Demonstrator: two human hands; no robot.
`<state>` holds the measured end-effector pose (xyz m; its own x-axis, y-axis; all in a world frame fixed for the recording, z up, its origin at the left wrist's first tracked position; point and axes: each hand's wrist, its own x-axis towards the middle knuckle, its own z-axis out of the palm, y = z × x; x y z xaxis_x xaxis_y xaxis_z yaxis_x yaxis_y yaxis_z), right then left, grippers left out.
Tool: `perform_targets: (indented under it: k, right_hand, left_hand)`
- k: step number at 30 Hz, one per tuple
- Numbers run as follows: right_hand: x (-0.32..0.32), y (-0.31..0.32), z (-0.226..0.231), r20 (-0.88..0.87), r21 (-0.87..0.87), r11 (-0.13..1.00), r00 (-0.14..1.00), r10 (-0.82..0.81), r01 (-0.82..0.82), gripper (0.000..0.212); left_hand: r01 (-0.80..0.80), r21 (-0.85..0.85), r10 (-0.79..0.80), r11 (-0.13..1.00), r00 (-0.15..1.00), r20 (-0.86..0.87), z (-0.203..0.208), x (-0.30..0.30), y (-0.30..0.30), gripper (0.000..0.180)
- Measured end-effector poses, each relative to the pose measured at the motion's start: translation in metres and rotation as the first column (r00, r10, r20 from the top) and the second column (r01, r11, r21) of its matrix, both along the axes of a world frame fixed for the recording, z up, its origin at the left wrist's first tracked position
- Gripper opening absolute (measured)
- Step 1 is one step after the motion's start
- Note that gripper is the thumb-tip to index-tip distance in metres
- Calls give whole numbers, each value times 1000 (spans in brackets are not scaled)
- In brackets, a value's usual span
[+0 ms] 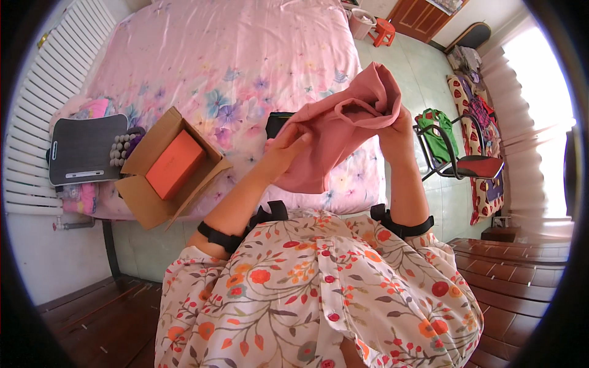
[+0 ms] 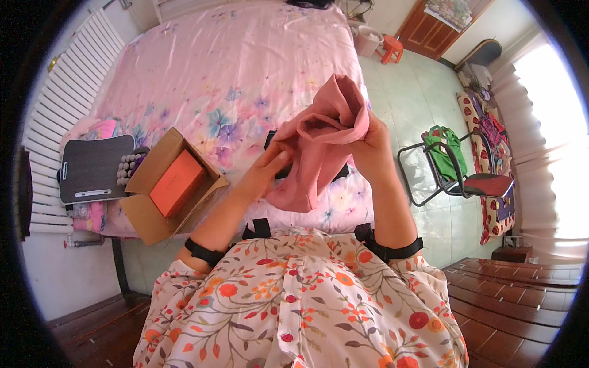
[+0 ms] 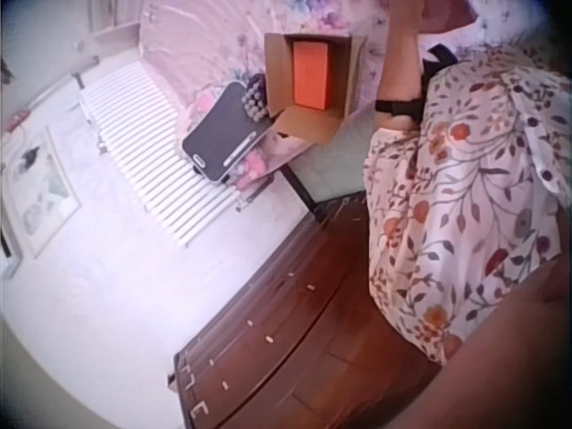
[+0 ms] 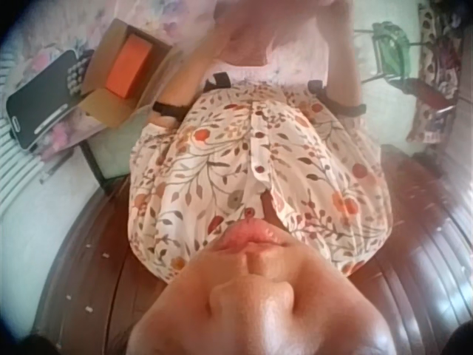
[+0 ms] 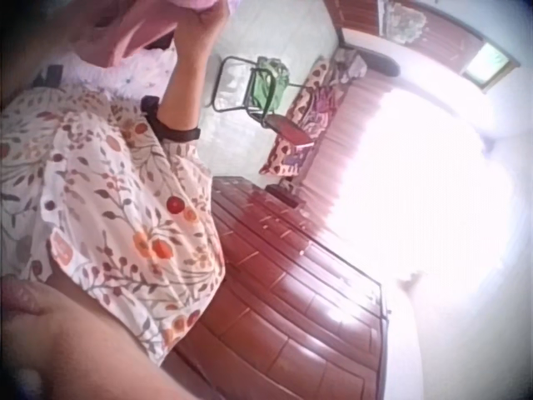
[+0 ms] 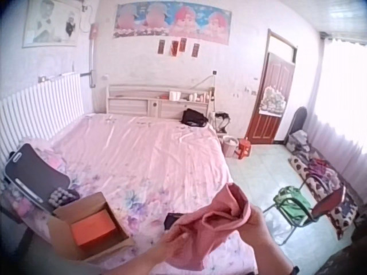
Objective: Cleaning a massage device and folding clothes from a box.
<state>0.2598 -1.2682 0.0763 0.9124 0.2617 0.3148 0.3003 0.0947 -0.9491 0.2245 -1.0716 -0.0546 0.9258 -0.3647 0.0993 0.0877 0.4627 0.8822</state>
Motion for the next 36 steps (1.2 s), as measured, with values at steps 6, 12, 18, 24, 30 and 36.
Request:
perform_targets:
  k: [6, 12, 18, 24, 30, 36]
  right_hand:
    - [6, -7, -10, 28, -98, 995, 999, 38, -35, 39]
    - [8, -15, -10, -41, -61, 997, 998, 50, -52, 39]
    - [0, -5, -5, -19, -170, 972, 987, 162, -163, 36]
    - [5, -8, 4, 29, -333, 943, 999, 32, -20, 39]
    - [13, -23, -10, 152, -503, 829, 969, -193, 244, 29]
    - [24, -26, -22, 66, -317, 920, 973, -223, 232, 29]
  left_hand:
    - [-250, 358, 212, 900, 967, 142, 6, 2, -4, 35]
    - [-381, 628, 325, 679, 922, 208, 3, -7, 22, 22]
    - [-612, 529, 266, 588, 764, 588, -19, -3, 30, 21]
    - [-640, 456, 492, 618, 767, 411, -12, -2, 33, 16]
    - [-689, 347, 615, 637, 725, 310, 12, -2, 50, 9]
    - [-689, 280, 623, 669, 725, 294, 18, -2, 56, 16]
